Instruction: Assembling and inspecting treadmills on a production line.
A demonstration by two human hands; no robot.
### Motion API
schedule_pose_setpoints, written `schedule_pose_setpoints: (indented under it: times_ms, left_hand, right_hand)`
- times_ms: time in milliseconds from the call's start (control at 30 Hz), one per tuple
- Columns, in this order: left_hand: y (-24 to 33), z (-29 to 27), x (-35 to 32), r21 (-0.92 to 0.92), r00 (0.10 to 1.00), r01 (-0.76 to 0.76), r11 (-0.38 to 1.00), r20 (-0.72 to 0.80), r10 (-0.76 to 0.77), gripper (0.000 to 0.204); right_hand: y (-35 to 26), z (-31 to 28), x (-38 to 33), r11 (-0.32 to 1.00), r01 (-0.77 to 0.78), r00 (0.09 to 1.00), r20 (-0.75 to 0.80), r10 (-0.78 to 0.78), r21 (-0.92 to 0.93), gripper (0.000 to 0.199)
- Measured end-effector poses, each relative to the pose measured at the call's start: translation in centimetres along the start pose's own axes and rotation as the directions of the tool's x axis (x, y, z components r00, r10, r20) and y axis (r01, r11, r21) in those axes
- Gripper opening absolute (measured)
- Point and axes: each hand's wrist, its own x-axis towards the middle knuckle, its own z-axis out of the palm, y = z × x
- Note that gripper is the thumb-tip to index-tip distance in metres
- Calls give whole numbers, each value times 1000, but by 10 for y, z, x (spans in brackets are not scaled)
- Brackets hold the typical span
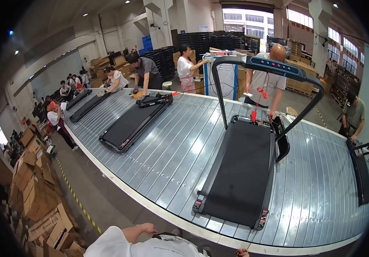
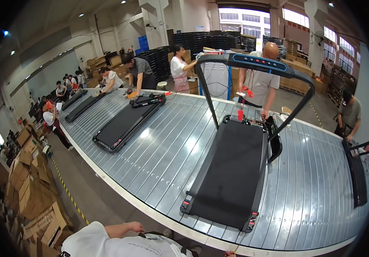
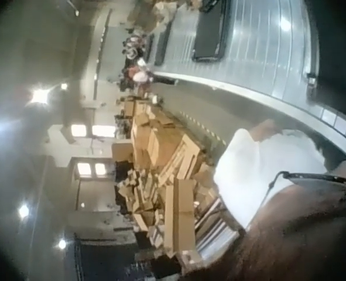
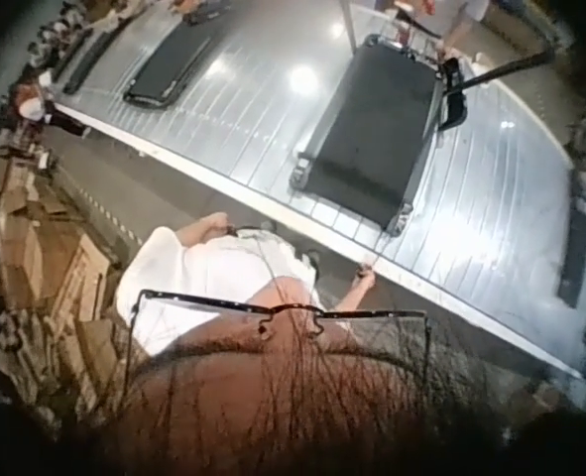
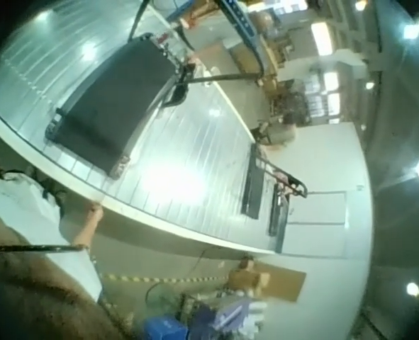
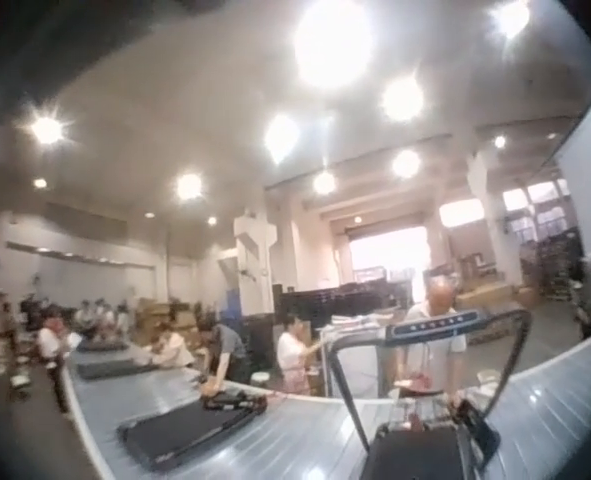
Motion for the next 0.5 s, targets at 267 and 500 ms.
schedule_pose_setpoints:
  times_ms: [267,500]
  left_hand:
    - [18,-34,-7,-49,998,-11,999,-66,8,43]
    - [20,-22,4,63,982,-124,990,-136,132,44]
  right_hand:
    - [-8,22,-34,911,411,815,-457,-356,22,27]
    - [45,-10,21,448,-273,939,134,317,851,18]
